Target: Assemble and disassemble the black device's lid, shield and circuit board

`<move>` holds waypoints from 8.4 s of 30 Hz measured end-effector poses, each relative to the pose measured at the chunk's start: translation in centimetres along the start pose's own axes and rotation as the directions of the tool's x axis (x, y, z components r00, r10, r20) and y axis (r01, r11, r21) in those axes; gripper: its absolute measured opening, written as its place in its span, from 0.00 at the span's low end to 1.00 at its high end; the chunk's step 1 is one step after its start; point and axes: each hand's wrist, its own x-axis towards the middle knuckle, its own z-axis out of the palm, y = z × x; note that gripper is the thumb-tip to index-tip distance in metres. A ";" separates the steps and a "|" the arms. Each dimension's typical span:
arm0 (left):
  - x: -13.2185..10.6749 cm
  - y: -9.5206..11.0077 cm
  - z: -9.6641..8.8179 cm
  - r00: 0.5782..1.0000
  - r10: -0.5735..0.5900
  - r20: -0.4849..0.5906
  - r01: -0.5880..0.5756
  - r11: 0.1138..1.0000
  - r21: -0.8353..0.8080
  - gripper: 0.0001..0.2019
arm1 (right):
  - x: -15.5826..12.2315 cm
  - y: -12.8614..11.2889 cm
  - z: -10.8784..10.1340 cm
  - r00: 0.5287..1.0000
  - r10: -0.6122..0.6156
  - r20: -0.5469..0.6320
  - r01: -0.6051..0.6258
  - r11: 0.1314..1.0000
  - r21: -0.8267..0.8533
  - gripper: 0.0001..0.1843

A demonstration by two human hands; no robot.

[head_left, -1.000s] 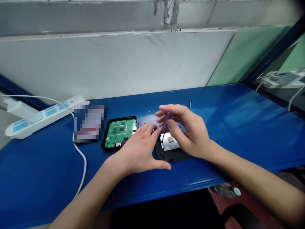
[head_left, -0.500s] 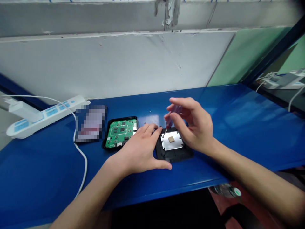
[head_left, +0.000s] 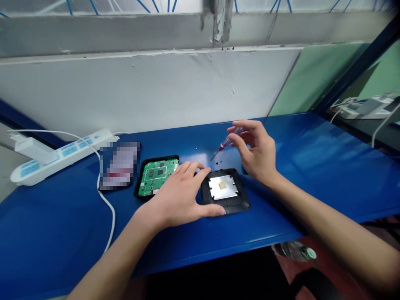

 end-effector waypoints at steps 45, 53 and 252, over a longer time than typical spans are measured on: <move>0.0 0.7 0.4 0.994 0.093 -0.050 -0.092 0.996 0.020 0.45 | 0.6 2.8 -0.8 0.798 0.345 0.494 0.146 0.686 -0.713 0.17; 0.0 0.6 0.6 0.995 0.087 0.046 -0.085 0.996 -0.034 0.50 | 0.9 2.5 -0.9 0.852 0.232 0.469 0.173 0.721 -0.671 0.17; 1.1 -1.3 0.9 0.839 -0.003 -0.544 -0.145 0.963 -0.228 0.26 | -1.1 0.5 0.3 0.735 -0.187 0.651 0.252 0.968 -0.007 0.34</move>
